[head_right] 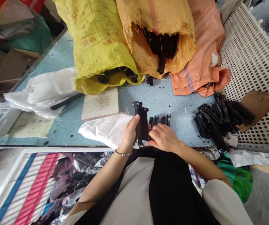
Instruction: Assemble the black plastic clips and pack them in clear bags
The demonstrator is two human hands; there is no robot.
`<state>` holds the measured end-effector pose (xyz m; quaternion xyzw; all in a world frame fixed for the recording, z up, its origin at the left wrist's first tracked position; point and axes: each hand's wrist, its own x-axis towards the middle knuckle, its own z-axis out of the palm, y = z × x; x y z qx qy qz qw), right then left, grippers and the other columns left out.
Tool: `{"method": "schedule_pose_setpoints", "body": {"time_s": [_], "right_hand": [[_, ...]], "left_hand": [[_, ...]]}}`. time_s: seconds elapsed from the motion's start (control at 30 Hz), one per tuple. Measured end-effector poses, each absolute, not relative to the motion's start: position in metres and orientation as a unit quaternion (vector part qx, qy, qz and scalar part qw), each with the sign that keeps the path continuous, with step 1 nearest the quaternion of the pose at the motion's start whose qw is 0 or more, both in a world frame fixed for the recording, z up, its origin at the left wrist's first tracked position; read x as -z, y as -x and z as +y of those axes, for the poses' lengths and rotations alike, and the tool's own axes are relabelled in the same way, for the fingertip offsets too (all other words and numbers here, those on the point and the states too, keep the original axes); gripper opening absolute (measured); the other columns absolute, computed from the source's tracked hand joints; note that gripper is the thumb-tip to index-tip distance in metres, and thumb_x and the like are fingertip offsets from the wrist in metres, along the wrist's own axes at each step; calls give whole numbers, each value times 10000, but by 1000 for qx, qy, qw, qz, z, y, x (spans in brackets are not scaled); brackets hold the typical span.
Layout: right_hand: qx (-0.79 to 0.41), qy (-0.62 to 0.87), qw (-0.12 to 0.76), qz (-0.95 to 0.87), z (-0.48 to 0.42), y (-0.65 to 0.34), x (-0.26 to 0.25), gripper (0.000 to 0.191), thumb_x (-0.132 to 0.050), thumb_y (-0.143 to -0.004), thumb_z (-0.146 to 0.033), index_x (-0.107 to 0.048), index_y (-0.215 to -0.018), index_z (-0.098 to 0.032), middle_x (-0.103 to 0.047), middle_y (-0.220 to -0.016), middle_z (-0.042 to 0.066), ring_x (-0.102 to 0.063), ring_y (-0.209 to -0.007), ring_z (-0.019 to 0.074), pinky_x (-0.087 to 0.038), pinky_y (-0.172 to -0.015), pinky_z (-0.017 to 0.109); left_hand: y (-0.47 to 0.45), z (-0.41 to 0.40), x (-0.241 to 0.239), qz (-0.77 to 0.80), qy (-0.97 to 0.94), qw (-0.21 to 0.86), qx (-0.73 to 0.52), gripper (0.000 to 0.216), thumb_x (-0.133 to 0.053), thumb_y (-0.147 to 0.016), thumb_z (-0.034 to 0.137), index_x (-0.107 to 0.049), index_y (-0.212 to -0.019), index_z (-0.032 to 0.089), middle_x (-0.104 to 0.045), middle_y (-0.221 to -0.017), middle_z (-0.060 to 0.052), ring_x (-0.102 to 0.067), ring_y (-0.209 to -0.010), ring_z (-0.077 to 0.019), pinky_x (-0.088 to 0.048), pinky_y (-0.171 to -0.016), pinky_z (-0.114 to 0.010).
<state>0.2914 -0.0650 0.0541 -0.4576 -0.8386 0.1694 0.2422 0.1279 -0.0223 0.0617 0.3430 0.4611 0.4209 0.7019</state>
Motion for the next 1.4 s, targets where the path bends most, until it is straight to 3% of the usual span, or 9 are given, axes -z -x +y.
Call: {"method": "schedule_pose_setpoints", "body": {"time_s": [0.1, 0.2, 0.4, 0.57, 0.73, 0.93, 1.07, 1.2, 1.4], "right_hand": [[-119, 463, 205, -854, -83, -283, -41, 314, -524, -1011, -389, -564, -761, -204, -603, -746, 44, -555, -728, 195, -415, -651, 316], [-210, 499, 195, -818, -81, -285, -38, 301, -459, -1043, -353, -585, -813, -205, -622, -764, 20, -576, -713, 170, -416, -642, 286], [-216, 574, 255, -748, 22, -307, -35, 231, -464, -1025, -340, -626, -933, -202, -659, -886, 39, -613, -856, 176, -458, -778, 287], [-168, 737, 167, -633, 154, -293, -21, 343, -413, -1037, -287, -512, -1322, -123, -550, -1347, 210, -568, -1188, 284, -449, -945, 370], [-191, 756, 129, -613, 209, -287, -18, 310, -418, -1034, -265, -569, -1214, -64, -605, -1265, 262, -617, -1082, 298, -457, -894, 380], [-194, 739, 154, -626, 178, -321, -21, 193, -466, -939, -207, -641, -885, -147, -694, -937, 134, -621, -890, 250, -431, -757, 313], [-222, 715, 191, -635, 101, -334, -26, 242, -429, -907, -244, -556, -706, -203, -561, -657, 8, -563, -707, 192, -395, -627, 276], [-319, 608, 260, -679, 1, -325, -37, 233, -446, -918, -262, -531, -706, -220, -509, -640, -10, -524, -625, 174, -390, -568, 291], [-342, 527, 301, -717, -45, -327, -72, 317, -429, -1026, -389, -586, -805, -225, -597, -740, 4, -588, -676, 166, -461, -644, 303]], "left_hand": [[-124, -18, -57, 470, -376, 683, -413, 368, -612, -878, 552, -655, -880, 186, -680, -720, -29, -661, -721, -198, -523, -645, -278], [-115, -8, -38, 497, -464, 595, -429, 314, -608, -883, 462, -682, -1017, 188, -722, -932, -54, -660, -925, -219, -527, -831, -307], [-113, -6, 17, 538, -566, 502, -371, 402, -525, -907, 298, -620, -1271, 156, -676, -1237, -140, -608, -1190, -283, -425, -1096, -470], [-143, -26, 47, 513, -662, 389, -384, 466, -447, -914, 150, -559, -1366, 159, -575, -1409, -187, -500, -1352, -307, -363, -1150, -561], [-146, -25, 55, 510, -687, 356, -376, 477, -443, -915, 135, -536, -1382, 166, -601, -1349, -181, -530, -1295, -310, -422, -1109, -575], [-136, -30, 49, 501, -649, 411, -399, 450, -538, -874, 174, -585, -1319, 216, -618, -1321, -127, -545, -1280, -297, -415, -1130, -561], [-134, -22, 31, 494, -507, 538, -458, 418, -646, -877, 375, -608, -1264, 220, -630, -1320, -122, -580, -1260, -278, -426, -1122, -509], [-139, 0, -6, 366, -260, 724, -524, 614, -657, -810, 661, -596, -1229, 216, -695, -1206, -112, -667, -1122, -256, -530, -992, -431], [-140, -5, -48, 294, -205, 827, -433, 559, -670, -802, 595, -635, -1173, 179, -721, -899, -61, -690, -733, -185, -570, -645, -298]]}}
